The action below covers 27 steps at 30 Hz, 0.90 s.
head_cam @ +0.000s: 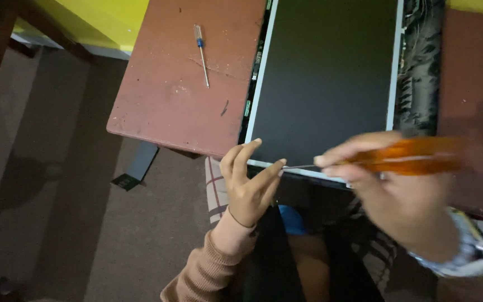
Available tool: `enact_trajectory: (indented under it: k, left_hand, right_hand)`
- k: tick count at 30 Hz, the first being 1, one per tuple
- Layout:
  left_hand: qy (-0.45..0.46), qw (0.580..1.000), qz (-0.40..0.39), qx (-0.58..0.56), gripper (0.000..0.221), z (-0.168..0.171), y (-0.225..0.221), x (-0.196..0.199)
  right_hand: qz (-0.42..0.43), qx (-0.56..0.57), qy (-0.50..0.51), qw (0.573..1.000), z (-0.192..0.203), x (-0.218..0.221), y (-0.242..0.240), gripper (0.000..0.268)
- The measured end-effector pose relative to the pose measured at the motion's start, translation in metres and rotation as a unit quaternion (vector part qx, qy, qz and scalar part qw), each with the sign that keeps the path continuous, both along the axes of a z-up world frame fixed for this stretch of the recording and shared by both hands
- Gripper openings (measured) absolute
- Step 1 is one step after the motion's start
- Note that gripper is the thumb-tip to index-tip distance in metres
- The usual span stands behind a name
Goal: Fastening screws to secure a metal frame onto an LCD display panel using a manual screwdriver.
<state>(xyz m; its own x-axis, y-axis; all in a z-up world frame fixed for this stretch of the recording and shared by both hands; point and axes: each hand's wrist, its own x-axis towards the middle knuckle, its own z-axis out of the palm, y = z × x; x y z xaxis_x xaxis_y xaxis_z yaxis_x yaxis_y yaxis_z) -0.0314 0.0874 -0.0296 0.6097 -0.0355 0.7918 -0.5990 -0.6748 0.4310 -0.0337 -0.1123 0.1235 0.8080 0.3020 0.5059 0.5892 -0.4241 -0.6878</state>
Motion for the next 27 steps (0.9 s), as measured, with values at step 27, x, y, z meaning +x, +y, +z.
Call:
enact_trajectory:
  k: [27]
  left_hand:
    - [0.112,0.988,-0.102,-0.017,0.024,-0.001,0.014,0.001]
  right_hand:
    - [0.006,-0.102,0.027,0.994,-0.039,0.015,0.033,0.021]
